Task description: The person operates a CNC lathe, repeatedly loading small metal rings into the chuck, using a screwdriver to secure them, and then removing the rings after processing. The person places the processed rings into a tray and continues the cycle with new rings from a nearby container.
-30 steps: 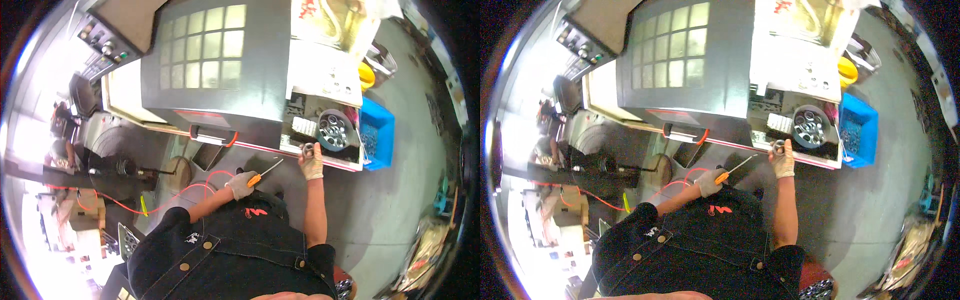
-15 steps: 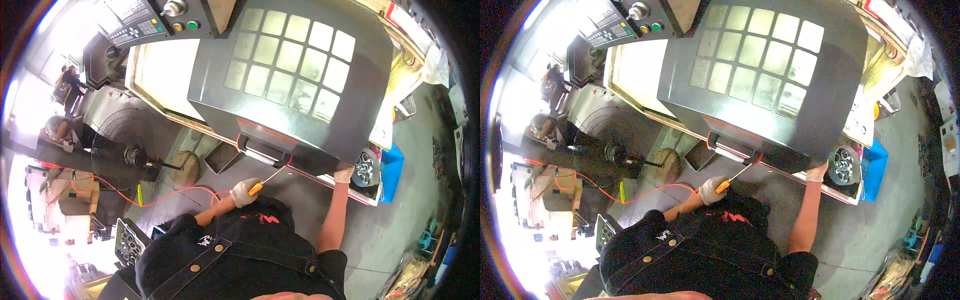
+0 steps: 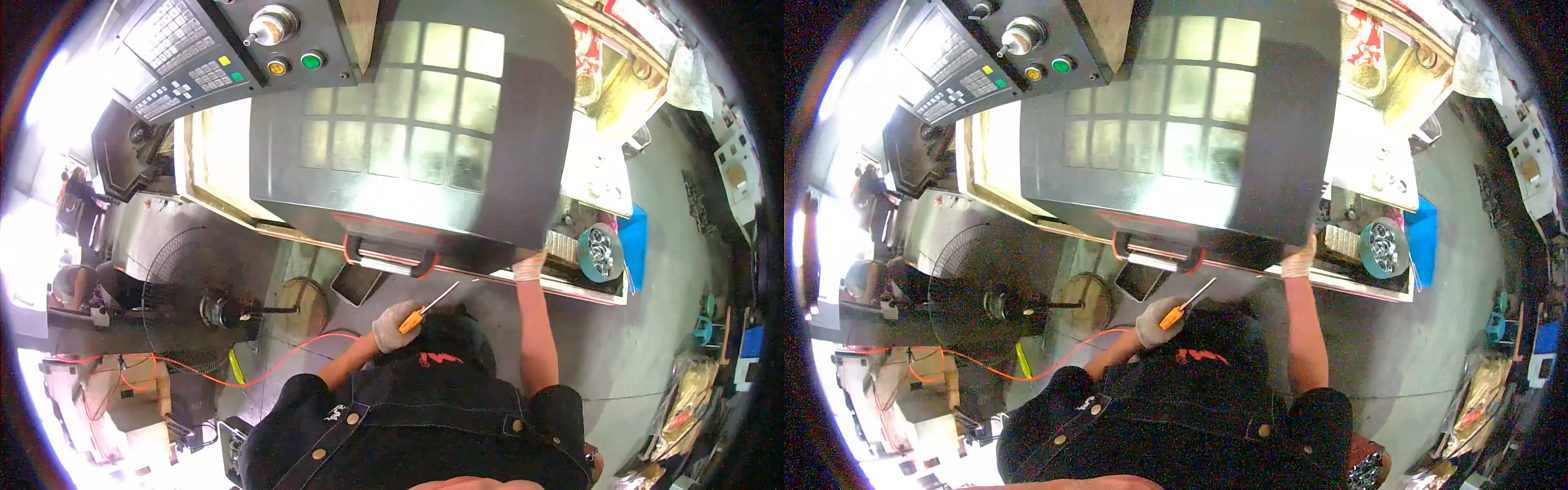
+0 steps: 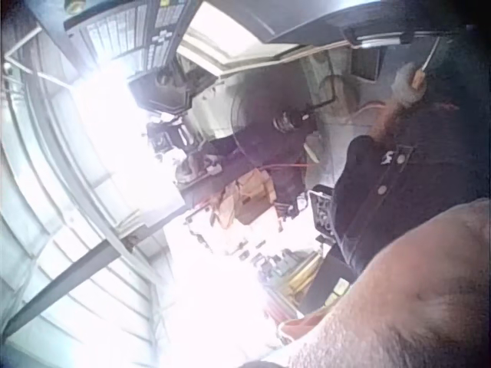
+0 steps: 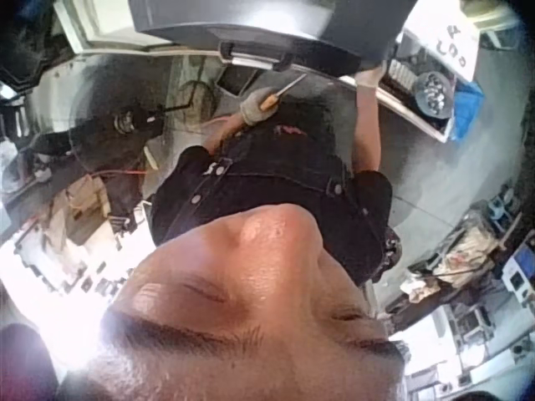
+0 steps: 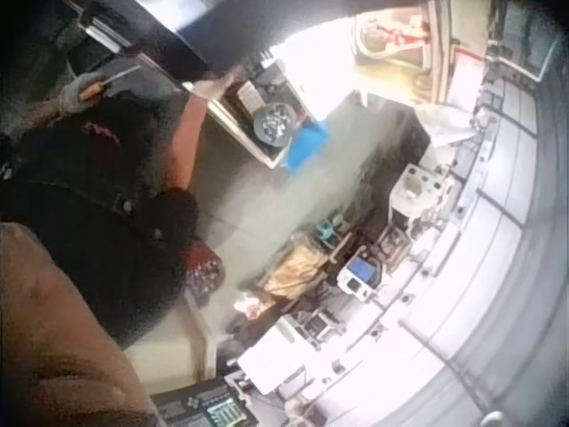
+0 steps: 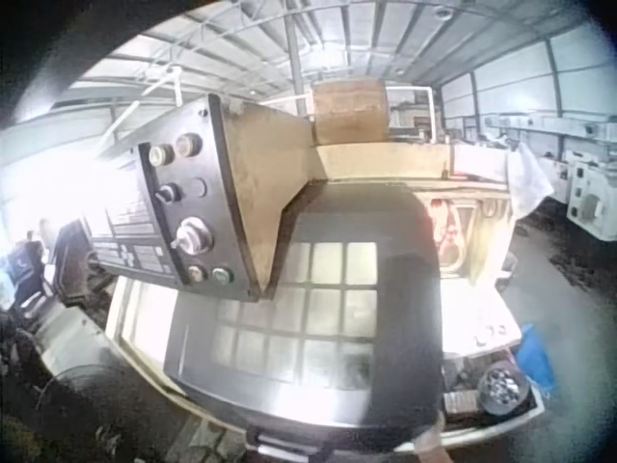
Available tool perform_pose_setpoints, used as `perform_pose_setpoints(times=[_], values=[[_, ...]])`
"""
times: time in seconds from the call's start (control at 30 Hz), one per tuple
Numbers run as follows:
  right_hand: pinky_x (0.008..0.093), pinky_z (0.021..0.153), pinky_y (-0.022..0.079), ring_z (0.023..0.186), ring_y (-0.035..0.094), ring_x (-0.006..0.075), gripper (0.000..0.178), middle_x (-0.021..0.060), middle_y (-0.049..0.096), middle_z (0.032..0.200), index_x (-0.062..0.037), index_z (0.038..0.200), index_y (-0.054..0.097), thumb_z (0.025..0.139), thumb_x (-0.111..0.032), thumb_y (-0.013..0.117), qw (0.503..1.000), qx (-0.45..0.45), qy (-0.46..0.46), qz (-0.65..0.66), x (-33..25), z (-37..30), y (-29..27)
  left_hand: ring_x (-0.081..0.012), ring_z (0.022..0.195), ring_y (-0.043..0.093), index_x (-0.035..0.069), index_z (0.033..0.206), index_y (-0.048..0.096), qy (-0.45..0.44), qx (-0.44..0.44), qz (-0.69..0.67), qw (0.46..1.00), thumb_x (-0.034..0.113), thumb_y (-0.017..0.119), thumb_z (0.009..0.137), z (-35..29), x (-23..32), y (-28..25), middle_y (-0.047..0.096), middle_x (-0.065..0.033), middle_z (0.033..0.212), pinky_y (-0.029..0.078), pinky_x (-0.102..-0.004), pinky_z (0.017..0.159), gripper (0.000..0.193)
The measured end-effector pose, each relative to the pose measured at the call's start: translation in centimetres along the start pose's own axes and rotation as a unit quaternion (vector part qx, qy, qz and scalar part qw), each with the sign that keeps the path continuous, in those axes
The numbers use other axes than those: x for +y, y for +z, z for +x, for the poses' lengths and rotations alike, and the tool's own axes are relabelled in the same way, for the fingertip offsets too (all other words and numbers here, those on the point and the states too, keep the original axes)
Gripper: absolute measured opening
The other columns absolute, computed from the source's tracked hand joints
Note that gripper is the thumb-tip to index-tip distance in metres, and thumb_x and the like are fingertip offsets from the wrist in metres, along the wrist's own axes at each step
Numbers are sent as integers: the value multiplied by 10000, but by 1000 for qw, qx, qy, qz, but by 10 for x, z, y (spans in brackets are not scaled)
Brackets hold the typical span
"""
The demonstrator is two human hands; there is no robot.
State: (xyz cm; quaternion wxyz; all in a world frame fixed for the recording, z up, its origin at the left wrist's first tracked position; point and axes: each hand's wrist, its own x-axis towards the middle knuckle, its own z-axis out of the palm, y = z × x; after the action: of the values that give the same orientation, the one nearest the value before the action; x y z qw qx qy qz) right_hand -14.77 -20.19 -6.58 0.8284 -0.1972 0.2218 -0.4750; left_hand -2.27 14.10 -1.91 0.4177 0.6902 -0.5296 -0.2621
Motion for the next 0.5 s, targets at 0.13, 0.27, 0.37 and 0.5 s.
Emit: perform_pose_setpoints(times=[0.13,0.27,0.37,0.5], values=[[359,920,444,1002,581,175,508,40,627,1122,-38,1128,611,874,-477,587,996,-45,8,-77,47,-20,46,-299,844,615,63,1084,568,-10,38,-46,998,56,654,712,9,4,10,622,-126,911,489,-367,753,383],[315,890,436,980,570,145,409,4,631,1052,-89,1068,631,874,-448,595,997,25,25,-74,79,-43,118,-233,751,600,52,1011,583,-40,11,-116,992,51,661,727,16,25,6,607,-107,834,478,-340,686,294],[295,853,460,895,593,142,340,-10,638,988,-122,1036,618,857,-411,641,989,-63,133,5,106,-31,119,-219,726,594,51,1000,594,-60,12,-119,991,70,675,730,26,28,6,611,-96,812,475,-335,671,283],[395,802,499,802,599,208,352,15,607,802,-120,849,590,830,-463,663,938,-80,334,39,124,-15,115,-242,773,621,57,1024,595,-59,68,-84,992,73,679,731,55,22,4,625,-118,847,486,-338,708,306]])
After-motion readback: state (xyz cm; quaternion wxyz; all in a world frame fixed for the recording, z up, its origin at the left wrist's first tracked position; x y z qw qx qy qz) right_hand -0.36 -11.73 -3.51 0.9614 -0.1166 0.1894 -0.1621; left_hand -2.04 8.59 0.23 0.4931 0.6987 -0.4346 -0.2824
